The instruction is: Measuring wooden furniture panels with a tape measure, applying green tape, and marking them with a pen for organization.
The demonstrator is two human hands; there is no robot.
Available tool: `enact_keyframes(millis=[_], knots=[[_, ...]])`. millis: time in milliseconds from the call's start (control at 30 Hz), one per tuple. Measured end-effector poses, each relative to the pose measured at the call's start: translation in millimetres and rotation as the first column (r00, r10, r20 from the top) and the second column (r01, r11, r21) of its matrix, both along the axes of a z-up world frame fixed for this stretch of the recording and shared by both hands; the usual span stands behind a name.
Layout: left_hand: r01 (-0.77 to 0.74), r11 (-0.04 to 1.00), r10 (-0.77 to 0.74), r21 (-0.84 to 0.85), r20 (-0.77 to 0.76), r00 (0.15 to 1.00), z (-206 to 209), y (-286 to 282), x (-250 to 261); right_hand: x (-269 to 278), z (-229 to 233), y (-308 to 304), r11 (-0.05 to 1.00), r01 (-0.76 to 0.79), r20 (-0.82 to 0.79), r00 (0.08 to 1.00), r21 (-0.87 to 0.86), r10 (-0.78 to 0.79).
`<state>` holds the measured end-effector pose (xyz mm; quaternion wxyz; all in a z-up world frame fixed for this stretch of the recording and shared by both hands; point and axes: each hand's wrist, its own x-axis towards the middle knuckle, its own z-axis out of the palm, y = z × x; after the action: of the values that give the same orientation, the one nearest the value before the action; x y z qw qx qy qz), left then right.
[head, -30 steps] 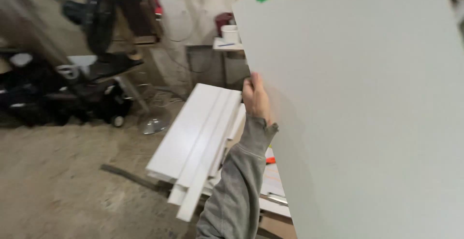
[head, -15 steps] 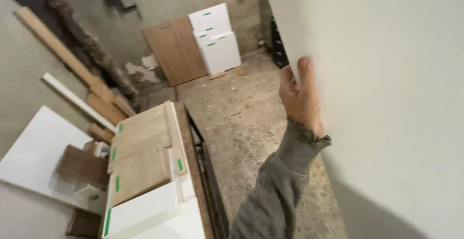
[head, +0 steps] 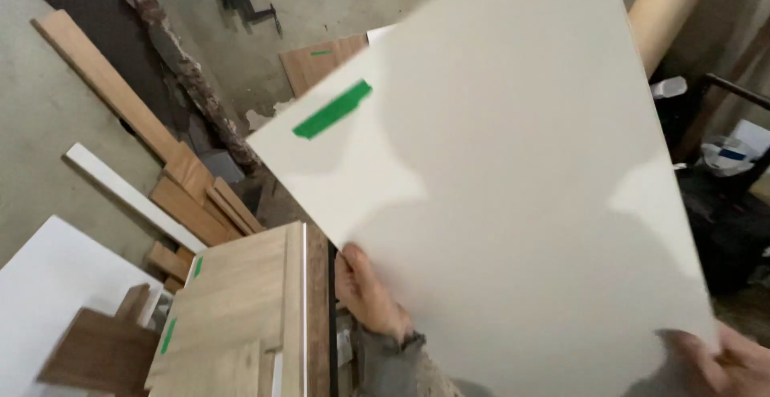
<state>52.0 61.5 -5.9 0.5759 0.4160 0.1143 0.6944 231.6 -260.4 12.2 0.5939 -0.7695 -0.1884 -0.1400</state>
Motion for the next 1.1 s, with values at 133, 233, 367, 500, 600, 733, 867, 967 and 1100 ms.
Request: enact_keyframes(millis=[133,233,367,500,600,733,867,967,1100], knots=[[-0.107,0.991,0.087,-0.075,-0.235,0.968,-32,54,74,177,-252,115,0.999,-0.033,-0.026,0.999,0.035,0.034],[-0.250,0.967,0.249,0.057,-0.435,0.865,-63,120,128,275,-308,209,0.990,-0.055,-0.001,0.998,0.132,0.056],[-0.374,0.919,0.383,0.121,-0.489,0.784,-109,232,204,354,-340,337,0.954,-0.196,-0.029,0.978,0.227,0.208],[-0.454,0.881,0.450,0.133,-0.537,0.714,-153,351,288,424,-361,438,0.929,-0.208,-0.106,0.962,0.305,0.250],[-0.411,0.890,0.442,0.199,-0.600,0.667,-164,442,333,479,-244,527,0.984,-0.117,-0.107,0.986,0.135,0.131],[-0.210,0.881,0.461,0.424,-0.670,0.582,-133,541,412,528,-67,638,0.979,-0.153,0.142,0.981,0.136,0.133],[-0.275,0.811,0.573,0.516,-0.610,0.547,-132,648,499,635,-71,766,0.894,-0.325,0.409,0.803,-0.308,0.433],[-0.366,0.808,0.589,0.462,-0.611,0.529,-121,721,570,701,-76,858,0.848,-0.268,0.542,0.672,-0.457,0.504],[-0.471,0.758,0.647,0.452,-0.613,0.454,-134,821,645,777,-57,979,0.834,-0.349,0.443,0.724,-0.427,0.529]])
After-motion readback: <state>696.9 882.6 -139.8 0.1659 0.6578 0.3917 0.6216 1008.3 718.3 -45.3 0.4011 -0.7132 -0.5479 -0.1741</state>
